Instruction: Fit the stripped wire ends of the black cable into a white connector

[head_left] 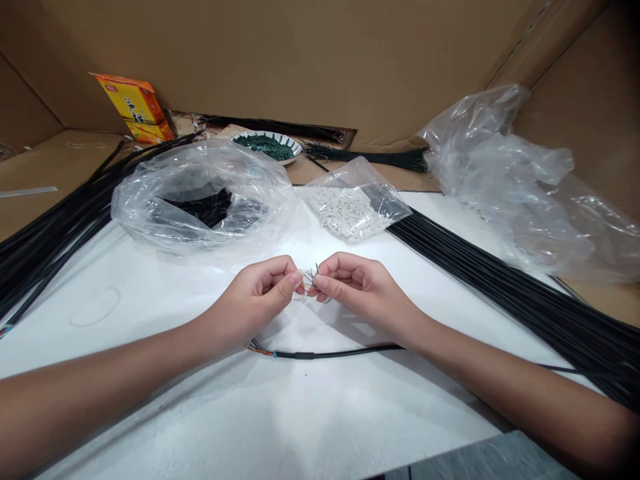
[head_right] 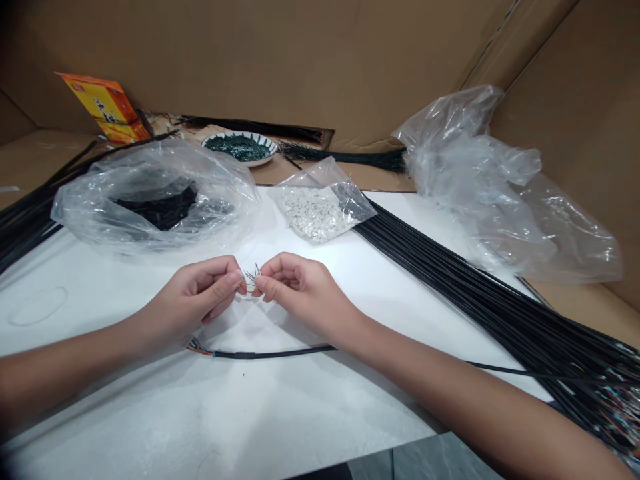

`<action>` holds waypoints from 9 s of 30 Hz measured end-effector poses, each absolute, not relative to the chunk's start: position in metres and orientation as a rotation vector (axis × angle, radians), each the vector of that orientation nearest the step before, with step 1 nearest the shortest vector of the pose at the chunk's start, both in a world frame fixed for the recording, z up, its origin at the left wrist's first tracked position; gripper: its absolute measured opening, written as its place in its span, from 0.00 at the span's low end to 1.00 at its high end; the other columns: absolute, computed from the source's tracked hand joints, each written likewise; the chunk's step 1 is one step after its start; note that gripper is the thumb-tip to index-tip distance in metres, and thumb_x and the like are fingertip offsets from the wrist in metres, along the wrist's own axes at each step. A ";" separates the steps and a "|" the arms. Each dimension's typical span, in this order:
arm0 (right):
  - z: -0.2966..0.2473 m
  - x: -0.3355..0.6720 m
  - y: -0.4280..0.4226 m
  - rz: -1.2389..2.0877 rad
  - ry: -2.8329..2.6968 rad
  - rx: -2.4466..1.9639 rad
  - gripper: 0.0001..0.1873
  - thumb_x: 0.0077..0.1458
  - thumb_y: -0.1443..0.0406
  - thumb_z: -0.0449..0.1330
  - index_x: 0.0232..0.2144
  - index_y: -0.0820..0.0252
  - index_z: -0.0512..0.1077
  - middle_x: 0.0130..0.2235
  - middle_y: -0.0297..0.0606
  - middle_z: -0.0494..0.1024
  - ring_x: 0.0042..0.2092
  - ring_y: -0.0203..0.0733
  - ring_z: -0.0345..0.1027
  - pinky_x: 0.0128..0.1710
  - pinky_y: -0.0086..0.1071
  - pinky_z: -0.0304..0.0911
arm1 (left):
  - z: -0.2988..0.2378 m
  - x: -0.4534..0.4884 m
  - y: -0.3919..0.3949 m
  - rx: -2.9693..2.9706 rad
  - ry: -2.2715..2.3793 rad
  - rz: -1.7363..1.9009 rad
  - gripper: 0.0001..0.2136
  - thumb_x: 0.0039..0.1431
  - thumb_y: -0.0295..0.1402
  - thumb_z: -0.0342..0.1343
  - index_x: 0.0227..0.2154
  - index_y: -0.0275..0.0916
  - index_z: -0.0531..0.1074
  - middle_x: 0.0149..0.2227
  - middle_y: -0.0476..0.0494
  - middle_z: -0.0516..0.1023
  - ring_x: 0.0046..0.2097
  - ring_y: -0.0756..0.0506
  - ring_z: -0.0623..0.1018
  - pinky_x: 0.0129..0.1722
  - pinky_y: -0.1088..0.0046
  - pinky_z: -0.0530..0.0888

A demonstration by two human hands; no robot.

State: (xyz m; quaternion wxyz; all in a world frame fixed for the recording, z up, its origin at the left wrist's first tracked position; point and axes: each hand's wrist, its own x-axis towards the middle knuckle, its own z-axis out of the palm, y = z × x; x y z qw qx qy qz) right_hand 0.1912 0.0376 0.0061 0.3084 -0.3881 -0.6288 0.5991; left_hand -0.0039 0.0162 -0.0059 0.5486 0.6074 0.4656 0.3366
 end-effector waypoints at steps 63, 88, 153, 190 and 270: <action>0.003 0.187 0.034 1.495 -1.720 -1.023 0.15 0.56 0.56 0.59 0.36 0.63 0.66 0.35 0.33 0.73 0.34 0.24 0.69 0.36 0.20 0.65 | -0.006 -0.002 0.017 1.448 1.052 0.822 0.14 0.64 0.42 0.48 0.29 0.37 0.66 0.17 0.58 0.55 0.20 0.58 0.54 0.18 0.81 0.50; 0.004 0.188 0.038 1.489 -1.813 -1.052 0.15 0.58 0.55 0.55 0.32 0.63 0.63 0.31 0.35 0.71 0.34 0.29 0.68 0.35 0.24 0.63 | -0.001 -0.002 0.016 1.698 1.133 0.768 0.16 0.64 0.43 0.46 0.32 0.36 0.69 0.29 0.51 0.68 0.30 0.54 0.62 0.29 0.78 0.60; 0.022 0.189 0.014 0.694 -2.200 -1.195 0.06 0.56 0.61 0.57 0.30 0.56 0.70 0.31 0.26 0.77 0.33 0.28 0.66 0.32 0.25 0.55 | -0.003 -0.005 0.017 1.468 0.999 0.760 0.19 0.62 0.47 0.49 0.23 0.37 0.61 0.18 0.55 0.53 0.21 0.57 0.52 0.19 0.77 0.48; 0.027 0.188 0.011 0.648 -2.256 -1.234 0.06 0.57 0.62 0.56 0.29 0.56 0.69 0.31 0.21 0.75 0.32 0.25 0.65 0.36 0.27 0.52 | -0.005 -0.009 0.015 1.506 1.067 0.704 0.19 0.63 0.46 0.48 0.24 0.37 0.62 0.18 0.55 0.54 0.21 0.56 0.54 0.20 0.78 0.51; 0.027 0.189 0.010 0.444 -2.394 -1.190 0.06 0.59 0.64 0.53 0.32 0.61 0.67 0.30 0.23 0.74 0.25 0.21 0.54 0.66 0.51 0.43 | 0.003 -0.004 0.018 1.705 1.114 0.674 0.19 0.64 0.41 0.46 0.21 0.36 0.59 0.18 0.55 0.56 0.22 0.56 0.56 0.21 0.77 0.53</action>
